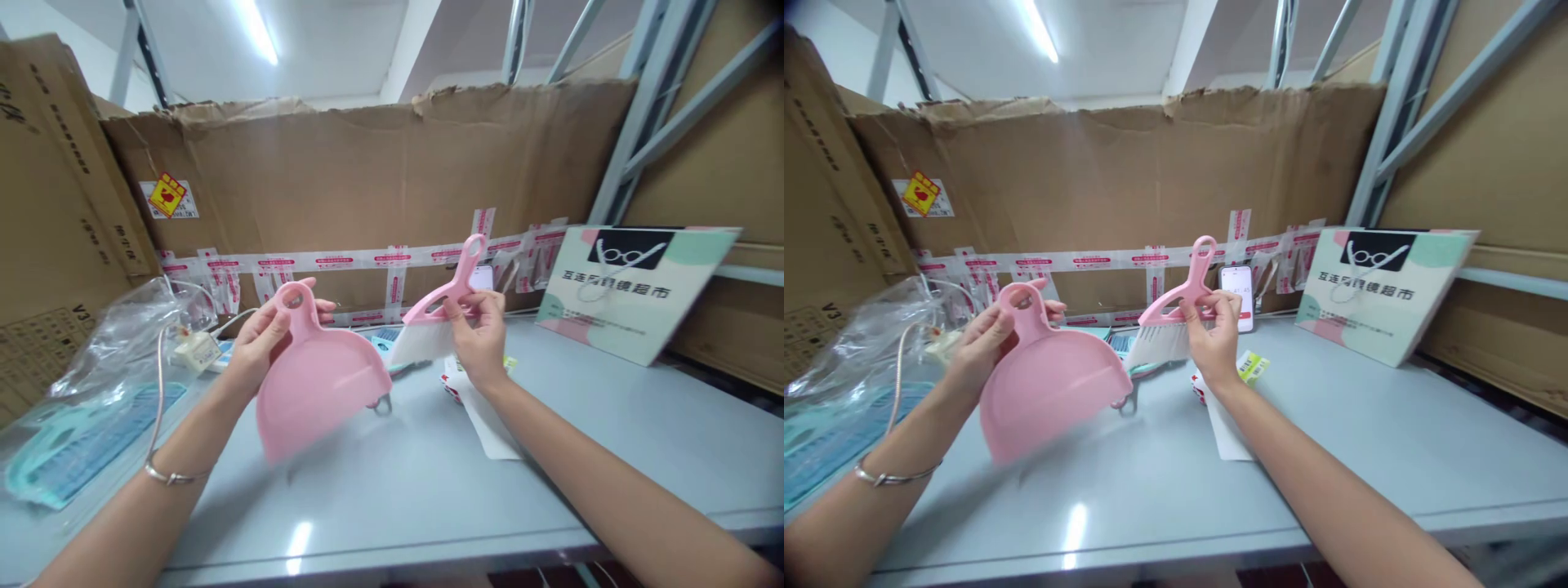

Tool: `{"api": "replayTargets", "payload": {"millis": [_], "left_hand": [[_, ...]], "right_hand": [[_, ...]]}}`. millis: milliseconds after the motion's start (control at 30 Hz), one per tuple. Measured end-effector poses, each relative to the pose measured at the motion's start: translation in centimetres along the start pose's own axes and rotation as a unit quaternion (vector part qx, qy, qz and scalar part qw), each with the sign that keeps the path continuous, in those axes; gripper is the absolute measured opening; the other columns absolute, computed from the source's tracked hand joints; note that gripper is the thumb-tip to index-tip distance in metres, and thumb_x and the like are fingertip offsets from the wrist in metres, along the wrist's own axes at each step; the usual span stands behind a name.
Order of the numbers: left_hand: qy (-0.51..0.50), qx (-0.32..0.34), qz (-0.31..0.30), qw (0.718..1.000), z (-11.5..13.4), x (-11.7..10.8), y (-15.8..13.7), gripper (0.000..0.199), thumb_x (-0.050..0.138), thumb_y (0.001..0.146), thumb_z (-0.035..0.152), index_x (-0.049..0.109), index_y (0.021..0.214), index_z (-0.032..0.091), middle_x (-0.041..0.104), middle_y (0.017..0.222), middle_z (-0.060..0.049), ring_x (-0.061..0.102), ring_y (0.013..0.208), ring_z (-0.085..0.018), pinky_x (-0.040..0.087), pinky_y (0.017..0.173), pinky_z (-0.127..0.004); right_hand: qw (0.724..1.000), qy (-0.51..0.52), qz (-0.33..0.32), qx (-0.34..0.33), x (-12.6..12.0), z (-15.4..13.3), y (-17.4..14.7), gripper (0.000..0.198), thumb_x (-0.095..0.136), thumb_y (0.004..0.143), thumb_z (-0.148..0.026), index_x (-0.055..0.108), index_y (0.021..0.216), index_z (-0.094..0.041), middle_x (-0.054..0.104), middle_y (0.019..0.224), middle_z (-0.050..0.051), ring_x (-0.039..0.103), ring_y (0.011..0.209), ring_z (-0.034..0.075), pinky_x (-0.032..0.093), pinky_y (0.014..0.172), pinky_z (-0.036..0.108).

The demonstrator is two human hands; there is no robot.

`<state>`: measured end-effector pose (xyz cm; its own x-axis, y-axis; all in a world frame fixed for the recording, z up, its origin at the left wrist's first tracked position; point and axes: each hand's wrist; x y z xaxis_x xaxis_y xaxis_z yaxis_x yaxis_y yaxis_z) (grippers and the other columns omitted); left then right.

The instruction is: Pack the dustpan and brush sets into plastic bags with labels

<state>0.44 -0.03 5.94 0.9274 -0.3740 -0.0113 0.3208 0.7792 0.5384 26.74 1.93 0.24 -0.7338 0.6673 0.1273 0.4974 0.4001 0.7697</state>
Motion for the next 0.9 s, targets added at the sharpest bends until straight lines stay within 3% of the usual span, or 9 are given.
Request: {"api": "replayTargets", "payload": {"millis": [167,400,567,700,900], "left_hand": [[0.064,-0.009,-0.081,0.995,-0.7,1.7,0.3,0.039,0.052,0.084,0.038,0.051,0.117,0.019,0.064,0.108,-0.011,0.061,0.097,-0.023,0.049,0.075,-0.029],[0.154,0.038,-0.057,0.986,-2.0,4.4,-0.2,0.04,0.046,0.086,0.038,0.049,0.118,0.015,0.065,0.105,-0.012,0.061,0.093,-0.022,0.047,0.073,-0.027],[0.245,0.076,-0.065,0.964,-3.6,5.3,-1.6,0.053,0.05,0.083,0.036,0.035,0.129,0.015,0.062,0.109,-0.012,0.059,0.098,-0.022,0.045,0.083,-0.03],[0.301,0.101,-0.065,0.946,-5.5,5.4,-2.1,0.043,0.056,0.077,0.03,0.049,0.116,0.012,0.057,0.118,-0.014,0.053,0.107,-0.024,0.039,0.093,-0.032],[0.344,0.103,-0.056,0.932,-6.5,4.9,-2.0,0.032,0.046,0.082,0.029,0.056,0.108,0.013,0.065,0.104,-0.009,0.059,0.094,-0.021,0.043,0.085,-0.029]], "right_hand": [[1.0,-0.001,0.017,-0.007,0.0,-0.1,0.1,0.029,0.059,0.073,-0.046,0.048,0.072,-0.02,0.041,0.084,0.001,0.045,0.077,0.014,0.04,0.071,0.029],[0.995,0.016,0.093,0.025,0.0,-0.8,0.1,0.031,0.052,0.077,-0.051,0.043,0.075,-0.02,0.039,0.083,0.001,0.04,0.07,0.013,0.04,0.074,0.032],[0.992,0.008,0.124,0.024,-0.9,-0.4,-1.2,0.031,0.048,0.078,-0.051,0.04,0.076,-0.021,0.037,0.089,0.003,0.041,0.078,0.015,0.04,0.075,0.032],[0.993,0.008,0.114,0.011,-1.4,0.4,-1.6,0.033,0.053,0.074,-0.051,0.041,0.075,-0.021,0.038,0.089,0.003,0.041,0.08,0.015,0.04,0.072,0.031],[0.99,0.019,0.136,0.044,-1.8,2.1,-0.6,0.035,0.051,0.074,-0.055,0.04,0.078,-0.021,0.037,0.091,0.004,0.04,0.083,0.016,0.038,0.074,0.032]]}}
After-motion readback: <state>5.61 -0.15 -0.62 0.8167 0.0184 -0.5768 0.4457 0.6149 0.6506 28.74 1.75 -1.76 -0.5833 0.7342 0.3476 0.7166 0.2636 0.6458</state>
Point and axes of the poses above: each hand's wrist, its own y-axis towards the middle knuckle, its own x-axis out of the palm, z = x × y
